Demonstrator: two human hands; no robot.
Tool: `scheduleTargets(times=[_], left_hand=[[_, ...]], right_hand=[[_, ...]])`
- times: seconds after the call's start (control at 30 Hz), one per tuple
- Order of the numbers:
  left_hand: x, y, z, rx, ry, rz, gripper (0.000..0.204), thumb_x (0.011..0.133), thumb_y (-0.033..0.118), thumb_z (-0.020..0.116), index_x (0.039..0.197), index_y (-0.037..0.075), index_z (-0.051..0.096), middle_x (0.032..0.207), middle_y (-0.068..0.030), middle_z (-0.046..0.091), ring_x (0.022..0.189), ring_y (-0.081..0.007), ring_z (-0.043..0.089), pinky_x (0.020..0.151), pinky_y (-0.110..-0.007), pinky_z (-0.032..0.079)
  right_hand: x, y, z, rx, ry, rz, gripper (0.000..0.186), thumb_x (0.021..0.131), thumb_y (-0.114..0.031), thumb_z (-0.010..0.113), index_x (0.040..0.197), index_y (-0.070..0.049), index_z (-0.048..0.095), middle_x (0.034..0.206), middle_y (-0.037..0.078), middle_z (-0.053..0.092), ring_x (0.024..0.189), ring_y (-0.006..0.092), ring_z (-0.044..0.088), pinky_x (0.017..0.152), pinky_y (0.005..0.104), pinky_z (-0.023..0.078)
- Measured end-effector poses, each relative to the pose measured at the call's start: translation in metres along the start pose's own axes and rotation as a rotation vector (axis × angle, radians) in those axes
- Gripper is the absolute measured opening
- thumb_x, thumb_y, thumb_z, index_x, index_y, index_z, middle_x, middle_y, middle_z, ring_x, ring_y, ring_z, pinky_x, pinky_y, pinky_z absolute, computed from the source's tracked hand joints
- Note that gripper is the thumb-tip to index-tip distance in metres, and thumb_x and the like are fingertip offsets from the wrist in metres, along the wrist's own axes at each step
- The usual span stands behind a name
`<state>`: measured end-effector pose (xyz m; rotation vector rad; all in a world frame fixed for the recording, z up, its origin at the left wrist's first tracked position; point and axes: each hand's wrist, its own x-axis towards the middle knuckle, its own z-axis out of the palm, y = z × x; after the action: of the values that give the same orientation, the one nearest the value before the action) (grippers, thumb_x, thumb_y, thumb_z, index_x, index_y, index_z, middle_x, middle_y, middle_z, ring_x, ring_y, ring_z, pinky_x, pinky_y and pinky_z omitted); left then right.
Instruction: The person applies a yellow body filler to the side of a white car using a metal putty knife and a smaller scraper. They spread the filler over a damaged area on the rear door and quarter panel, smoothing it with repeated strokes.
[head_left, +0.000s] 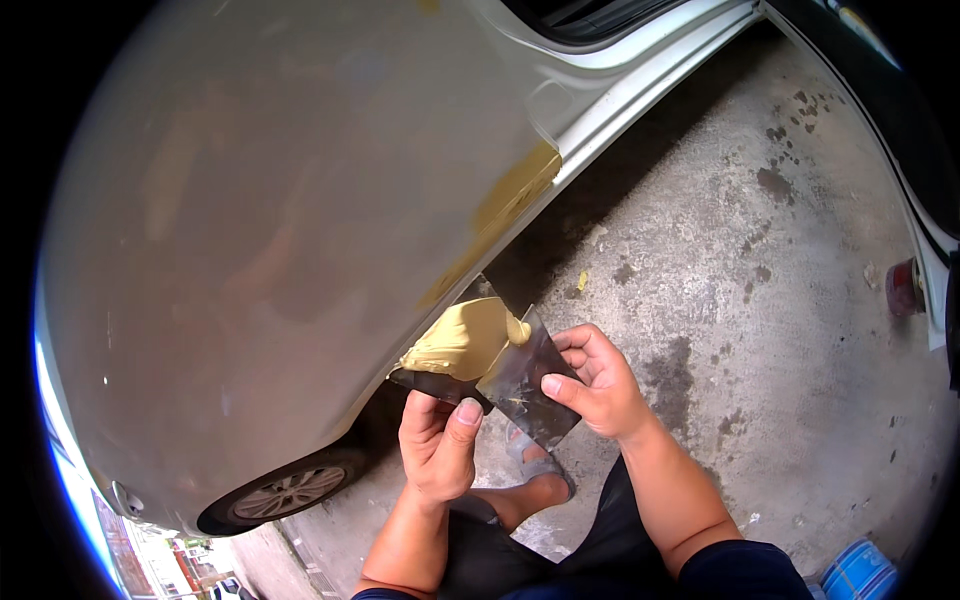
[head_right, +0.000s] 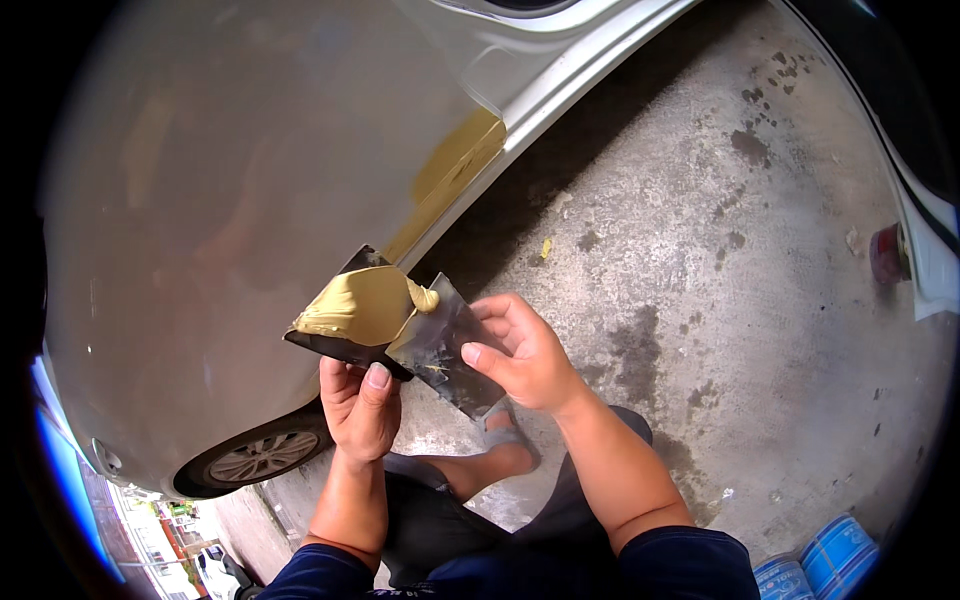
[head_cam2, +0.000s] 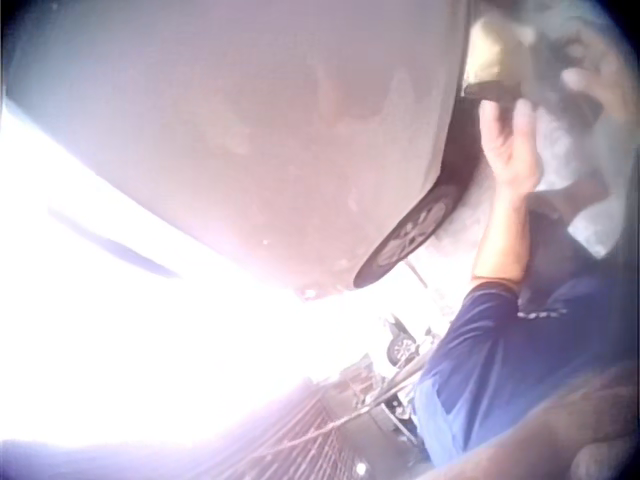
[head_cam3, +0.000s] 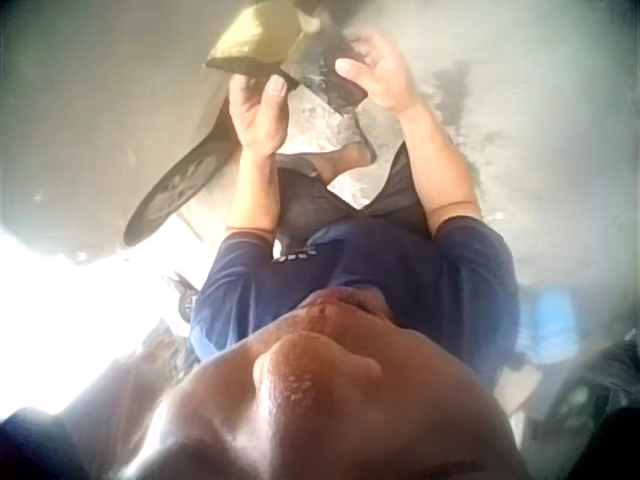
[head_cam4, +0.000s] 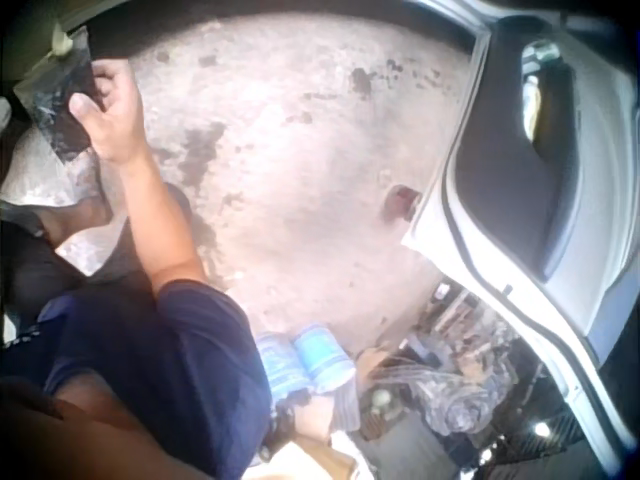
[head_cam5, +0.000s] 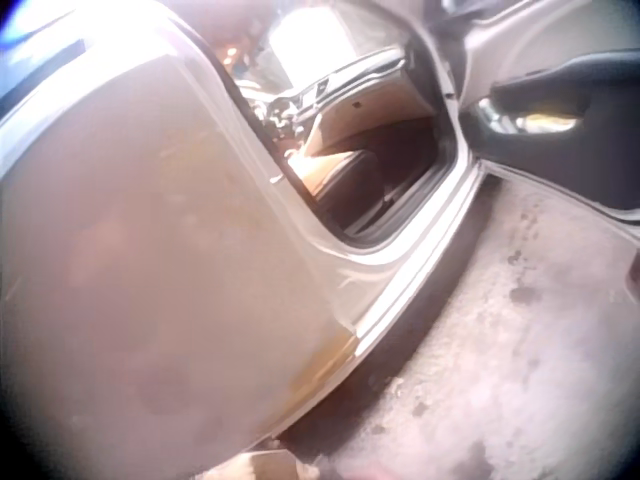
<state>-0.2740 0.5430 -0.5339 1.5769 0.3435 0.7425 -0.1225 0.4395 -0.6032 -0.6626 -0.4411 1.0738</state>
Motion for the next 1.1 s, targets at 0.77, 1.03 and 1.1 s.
scheduleTargets(times=[0.77, 1.03, 1.1], left_hand=[[0.036, 0.004, -0.050, -0.398, -0.295, -0.293, 0.038, 0.092, 0.008, 0.060, 0.128, -0.002, 0.052, 0.112, -0.0067, 0.063, 0.103, -0.0136, 0.058, 0.094, -0.030, 0.044], [0.074, -0.015, 0.010, -0.882, -0.104, -0.607, 0.040, 0.092, 0.005, 0.056, 0.130, 0.003, 0.047, 0.119, -0.0096, 0.060, 0.109, -0.0198, 0.058, 0.097, -0.037, 0.047], [0.075, -0.022, 0.019, -0.922, -0.159, -0.707, 0.038, 0.092, 0.004, 0.055, 0.129, 0.003, 0.047, 0.120, -0.0107, 0.059, 0.109, -0.0211, 0.058, 0.097, -0.038, 0.047]], right_hand=[[0.004, -0.113, 0.047, -1.629, -0.299, -0.767, 0.037, 0.066, 0.009, 0.061, 0.100, -0.004, 0.066, 0.104, 0.009, 0.064, 0.100, 0.0328, 0.059, 0.083, 0.0374, 0.053], [-0.064, -0.056, 0.033, -0.368, 0.229, -0.091, 0.034, 0.092, -0.009, 0.059, 0.122, -0.001, 0.044, 0.106, 0.013, 0.064, 0.097, 0.0151, 0.060, 0.085, 0.0306, 0.048], [-0.061, -0.041, 0.040, -0.351, 0.272, -0.022, 0.036, 0.093, -0.013, 0.060, 0.124, 0.000, 0.044, 0.106, 0.011, 0.063, 0.099, 0.0131, 0.058, 0.087, 0.0289, 0.045]])
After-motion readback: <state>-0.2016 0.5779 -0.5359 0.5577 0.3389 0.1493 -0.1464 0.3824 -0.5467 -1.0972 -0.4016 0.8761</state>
